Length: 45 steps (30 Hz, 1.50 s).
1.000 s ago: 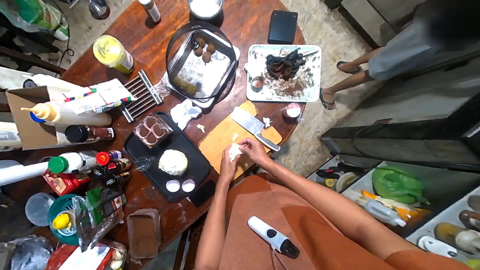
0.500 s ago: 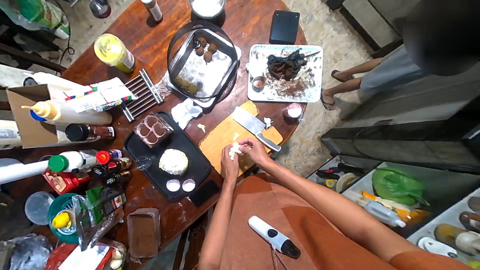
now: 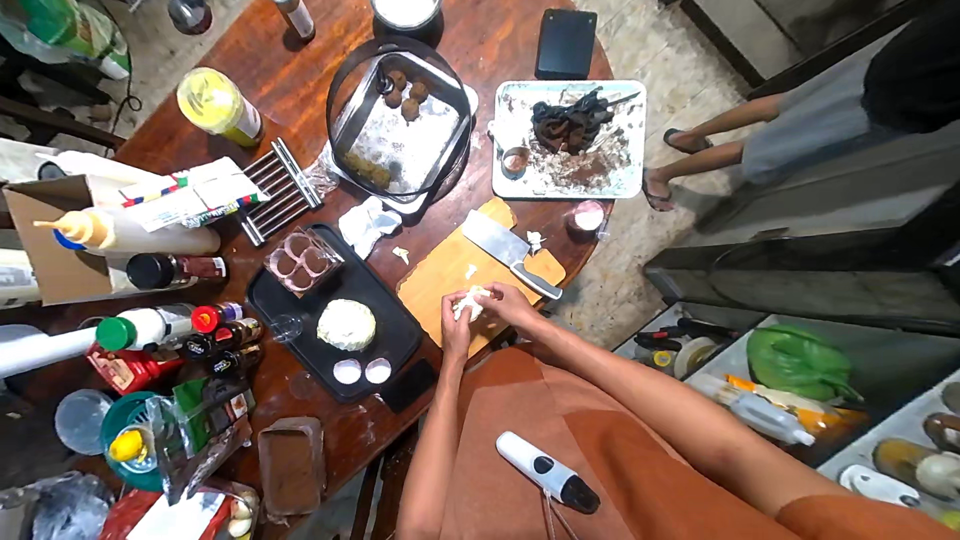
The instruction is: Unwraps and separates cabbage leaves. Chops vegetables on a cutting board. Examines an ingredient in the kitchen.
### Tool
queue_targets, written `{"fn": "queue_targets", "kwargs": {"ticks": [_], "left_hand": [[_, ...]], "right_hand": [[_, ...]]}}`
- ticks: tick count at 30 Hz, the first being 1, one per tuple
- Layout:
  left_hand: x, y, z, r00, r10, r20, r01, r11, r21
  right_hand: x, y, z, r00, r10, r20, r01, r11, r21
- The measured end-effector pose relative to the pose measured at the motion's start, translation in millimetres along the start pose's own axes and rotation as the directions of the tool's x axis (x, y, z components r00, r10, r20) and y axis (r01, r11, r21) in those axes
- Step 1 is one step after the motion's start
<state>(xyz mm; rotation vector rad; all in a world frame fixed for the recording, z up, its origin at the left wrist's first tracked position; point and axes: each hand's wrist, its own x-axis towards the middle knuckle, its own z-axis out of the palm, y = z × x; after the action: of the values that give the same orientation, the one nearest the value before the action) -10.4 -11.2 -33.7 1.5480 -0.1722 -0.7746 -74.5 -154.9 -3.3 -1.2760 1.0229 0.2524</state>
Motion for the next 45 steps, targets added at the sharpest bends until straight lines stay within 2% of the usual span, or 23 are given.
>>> {"fn": "queue_targets", "kwargs": {"ticks": [2,3,5,7,9,12,14,16,19,22,26,29,31,32,34,35,39,45], "left_hand": [[-1,-1,-5,0.998,0.002,0.061,-0.006,0.998,0.065],[-2,-1,-7,0.997,0.011,0.073,-0.025,0.982,0.189],[-3,0,-12,0.993,0.077,0.093,-0.114,0.859,0.5],[-3,0,-19,0.968,0.192,0.16,-0.25,0.747,0.616],[-1,-2,-23,0.932,0.253,0.259,-0.361,0.712,0.602],[-1,-2,-25,0.924,0.267,0.274,-0.379,0.735,0.562],[1,1,-25,0.953,0.222,0.207,-0.299,0.808,0.508],[2,5,-25,0.992,0.085,0.094,-0.116,0.911,0.396],[6,4,-27,0.996,-0.084,0.034,0.072,0.962,0.262],[8,1,-28,0.989,-0.127,0.082,0.105,0.966,0.235],[7,-2,-29,0.983,-0.159,0.091,0.139,0.971,0.195],[7,-2,-25,0.982,-0.187,0.024,0.18,0.967,0.178],[5,0,-23,0.993,-0.114,-0.036,0.119,0.923,0.365],[4,1,-24,0.999,-0.02,-0.027,0.031,0.86,0.509],[1,1,-28,0.983,0.165,0.075,-0.174,0.743,0.646],[0,3,-30,0.972,0.19,0.138,-0.234,0.729,0.643],[-5,7,-32,0.969,0.099,0.226,-0.217,0.781,0.586],[-3,2,-32,0.956,0.104,0.273,-0.263,0.715,0.648]], "right_hand": [[3,2,1,1.0,0.014,-0.003,-0.014,1.0,0.005],[3,3,1,0.999,0.031,-0.018,-0.031,1.0,-0.007],[6,4,1,0.996,0.068,-0.052,-0.07,0.997,-0.045],[8,3,0,0.993,0.101,-0.068,-0.105,0.993,-0.061],[7,0,0,0.989,0.136,-0.065,-0.139,0.989,-0.043],[3,-5,1,0.984,0.176,0.034,-0.177,0.984,0.011],[2,-7,-6,0.974,0.192,0.117,-0.197,0.98,0.035],[3,-5,-13,0.978,0.17,0.122,-0.176,0.984,0.035],[6,3,-21,0.979,0.018,0.204,-0.034,0.997,0.076],[4,6,-20,0.948,-0.096,0.305,0.064,0.991,0.114],[4,4,-14,0.957,-0.122,0.262,0.111,0.992,0.055],[6,2,-9,0.971,-0.12,0.207,0.121,0.993,0.009],[9,2,-7,0.98,-0.102,0.169,0.113,0.992,-0.058],[11,3,-7,0.984,-0.093,0.151,0.107,0.99,-0.087],[14,5,-7,0.986,-0.08,0.148,0.094,0.991,-0.091],[16,5,-7,0.983,-0.08,0.164,0.093,0.993,-0.076],[13,-1,-7,0.974,-0.09,0.208,0.105,0.993,-0.06],[12,3,-6,0.972,-0.078,0.222,0.08,0.997,0.0]]}}
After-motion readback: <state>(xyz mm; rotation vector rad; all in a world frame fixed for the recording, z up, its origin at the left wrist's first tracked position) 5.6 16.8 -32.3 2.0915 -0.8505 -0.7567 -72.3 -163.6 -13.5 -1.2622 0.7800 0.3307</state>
